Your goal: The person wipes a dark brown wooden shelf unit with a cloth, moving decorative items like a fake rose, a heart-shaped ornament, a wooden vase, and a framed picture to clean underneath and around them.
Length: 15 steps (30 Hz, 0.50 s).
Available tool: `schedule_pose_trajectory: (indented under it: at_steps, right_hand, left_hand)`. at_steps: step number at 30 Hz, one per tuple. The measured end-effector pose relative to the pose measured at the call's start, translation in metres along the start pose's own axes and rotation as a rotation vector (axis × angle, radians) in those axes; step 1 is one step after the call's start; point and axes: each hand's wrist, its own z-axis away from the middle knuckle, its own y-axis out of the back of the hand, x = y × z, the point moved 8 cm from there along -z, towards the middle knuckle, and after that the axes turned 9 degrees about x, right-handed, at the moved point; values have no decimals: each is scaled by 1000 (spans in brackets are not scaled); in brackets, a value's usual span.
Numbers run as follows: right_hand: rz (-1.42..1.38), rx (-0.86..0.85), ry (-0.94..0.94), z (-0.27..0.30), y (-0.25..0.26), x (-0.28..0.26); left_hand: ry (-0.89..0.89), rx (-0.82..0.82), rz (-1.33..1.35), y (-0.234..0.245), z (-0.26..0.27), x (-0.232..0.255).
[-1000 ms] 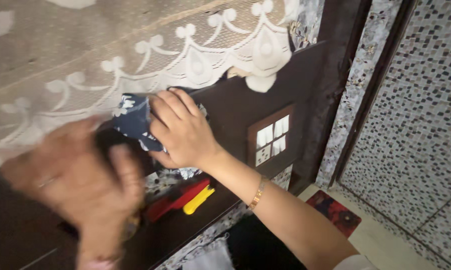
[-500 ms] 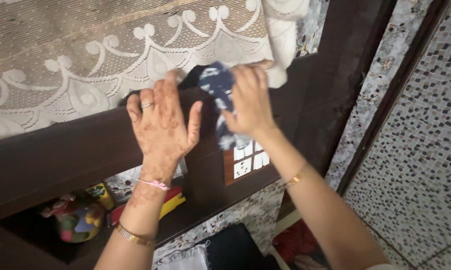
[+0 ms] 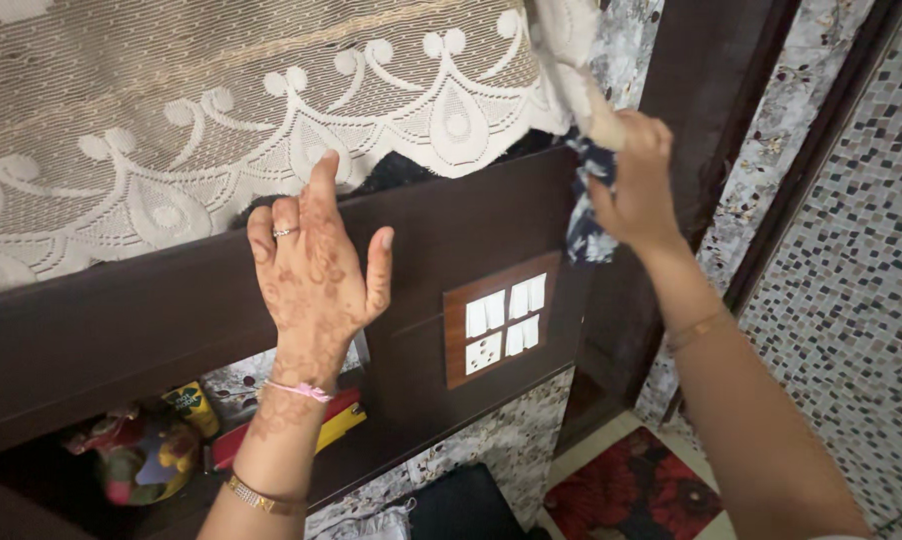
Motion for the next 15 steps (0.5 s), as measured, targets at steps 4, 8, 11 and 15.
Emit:
schedule_pose_trajectory:
  at_steps: [4, 8, 11, 15]
  right_hand:
    - [-19, 42, -73, 2, 5, 17]
    - [-93, 119, -167, 29, -14, 47]
    - [-87, 292, -372, 62, -32, 94]
    - [-65, 849, -978, 121, 6, 126]
  left_hand:
    - [23, -23, 0, -3, 0, -1]
    - [-14, 1, -20, -3, 1, 1]
    - [-8, 4, 4, -5, 2, -2]
    - [-42, 51, -32, 0, 4, 4]
